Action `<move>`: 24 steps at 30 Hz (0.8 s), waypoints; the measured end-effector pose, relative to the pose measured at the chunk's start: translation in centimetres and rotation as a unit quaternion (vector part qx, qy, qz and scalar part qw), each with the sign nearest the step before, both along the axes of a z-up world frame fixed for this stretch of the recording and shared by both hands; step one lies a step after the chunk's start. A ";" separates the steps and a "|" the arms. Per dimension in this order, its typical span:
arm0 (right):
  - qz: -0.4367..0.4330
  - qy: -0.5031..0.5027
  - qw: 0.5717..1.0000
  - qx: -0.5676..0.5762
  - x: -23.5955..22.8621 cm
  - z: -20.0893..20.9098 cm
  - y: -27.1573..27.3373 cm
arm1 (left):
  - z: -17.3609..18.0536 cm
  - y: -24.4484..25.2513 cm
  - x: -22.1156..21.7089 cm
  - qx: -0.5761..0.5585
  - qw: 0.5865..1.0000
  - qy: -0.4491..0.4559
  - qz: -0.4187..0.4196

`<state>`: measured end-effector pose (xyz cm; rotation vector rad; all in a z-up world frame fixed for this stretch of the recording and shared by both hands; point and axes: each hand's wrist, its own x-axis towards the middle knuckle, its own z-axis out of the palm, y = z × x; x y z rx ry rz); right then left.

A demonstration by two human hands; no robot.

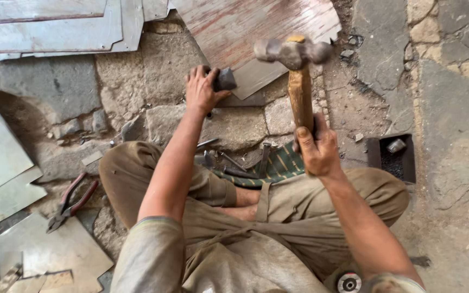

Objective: The person sits on the ground and uses a hammer and a metal punch to shape a rectangular metal sheet. They repeatedly position the punch on the sheet and strike it with the hammer, occasionally adjusting the sheet's position.

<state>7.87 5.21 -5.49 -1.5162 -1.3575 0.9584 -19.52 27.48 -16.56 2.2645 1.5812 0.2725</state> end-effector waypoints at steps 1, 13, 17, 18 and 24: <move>-0.001 -0.022 0.998 0.066 -0.4 -0.6 1.3 | -0.5 0.6 -0.1 0.000 1.000 -0.010 0.005; 0.006 -0.161 0.984 0.082 2.8 -7.6 4.0 | -1.3 -5.3 2.8 0.037 0.997 -0.061 0.022; 0.123 -0.296 0.947 0.013 2.5 -6.0 3.9 | -2.0 -5.5 3.7 0.040 0.998 -0.041 0.025; 0.095 -0.273 0.954 -0.077 2.5 -5.0 4.4 | -1.9 -5.6 3.8 0.054 0.997 -0.038 0.027; -0.020 0.086 0.953 -0.289 5.5 1.3 2.0 | 0.2 -10.2 4.3 0.141 0.983 0.066 -0.098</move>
